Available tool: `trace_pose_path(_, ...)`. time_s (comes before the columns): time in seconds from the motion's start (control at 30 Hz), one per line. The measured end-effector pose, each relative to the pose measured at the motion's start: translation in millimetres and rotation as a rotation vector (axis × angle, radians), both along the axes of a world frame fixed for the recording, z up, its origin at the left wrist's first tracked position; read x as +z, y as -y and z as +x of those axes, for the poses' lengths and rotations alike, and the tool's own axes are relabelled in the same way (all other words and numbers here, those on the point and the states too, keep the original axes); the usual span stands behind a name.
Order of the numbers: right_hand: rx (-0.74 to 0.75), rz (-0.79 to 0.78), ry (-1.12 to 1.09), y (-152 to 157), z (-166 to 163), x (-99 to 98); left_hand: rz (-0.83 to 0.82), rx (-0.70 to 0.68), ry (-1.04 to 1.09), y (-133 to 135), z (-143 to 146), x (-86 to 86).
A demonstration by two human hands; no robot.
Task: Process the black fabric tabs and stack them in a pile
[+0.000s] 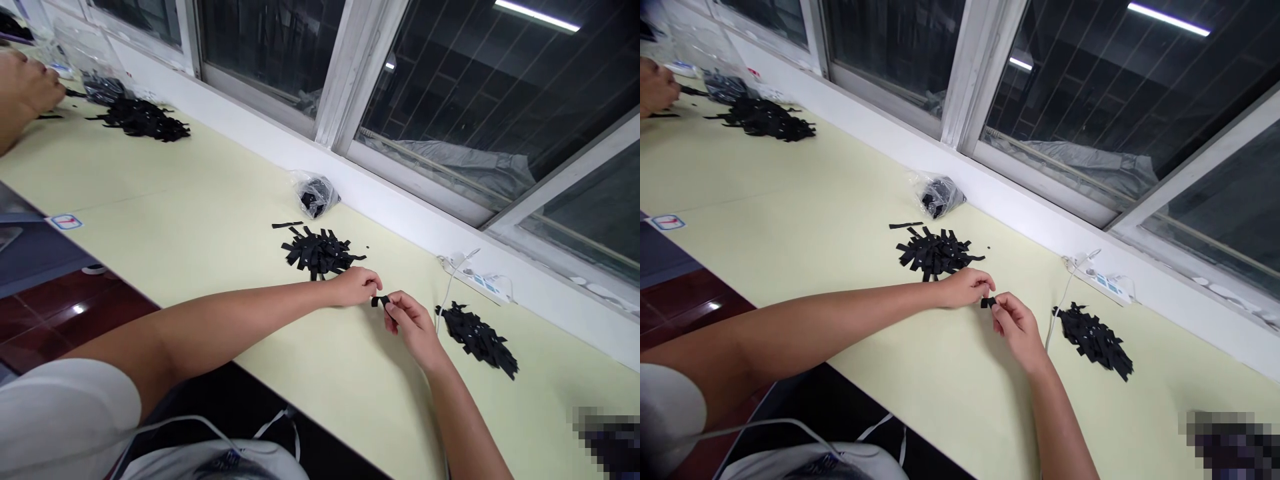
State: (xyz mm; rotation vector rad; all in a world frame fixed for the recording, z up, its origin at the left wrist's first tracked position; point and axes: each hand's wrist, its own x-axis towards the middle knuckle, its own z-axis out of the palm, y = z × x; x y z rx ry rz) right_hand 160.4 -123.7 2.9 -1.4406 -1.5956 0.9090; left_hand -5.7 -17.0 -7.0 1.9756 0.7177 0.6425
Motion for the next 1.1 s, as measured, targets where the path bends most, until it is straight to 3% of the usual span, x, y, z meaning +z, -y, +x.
trace_pose_path(0.07, 0.031, -0.031, 0.027, 0.7, 0.7, 1.5, -0.048, -0.042, 0.015, -1.2, 0.6, 0.0)
trace_pose_path(0.17, -0.093, -0.012, 0.287, -2.0, 7.9, -2.8, -0.156, -0.089, 0.057, -2.0, 1.2, -0.2)
trace_pose_path(0.3, -0.185, -0.011, 0.523, -5.8, 16.5, -9.7, -0.127, -0.074, 0.022, -1.5, 0.6, 0.0)
trace_pose_path(0.43, -0.216, -0.021, 0.472, -6.1, 17.0, -9.5, -0.044, -0.043, 0.055, -1.2, -0.4, -0.5)
trace_pose_path(0.6, -0.235, -0.026, 0.130, -6.7, 25.4, -6.2, 0.051, -0.026, 0.135, -3.7, -2.5, -1.3)
trace_pose_path(0.67, -0.290, -0.008, 0.087, -7.5, 32.7, -6.0, 0.073, -0.054, 0.129, -5.1, -3.7, -1.4)
trace_pose_path(0.77, -0.387, 0.037, 0.224, -8.5, 42.8, -7.7, 0.143, -0.086, 0.076, -6.3, -4.9, -1.8)
trace_pose_path(0.87, -0.379, 0.070, 0.367, -9.0, 46.4, -10.8, 0.223, -0.147, 0.022, -5.3, -4.7, -2.5)
trace_pose_path(1.1, -0.341, 0.077, 0.379, -8.3, 35.1, -11.5, 0.345, -0.239, -0.020, -3.1, -1.4, -7.1)
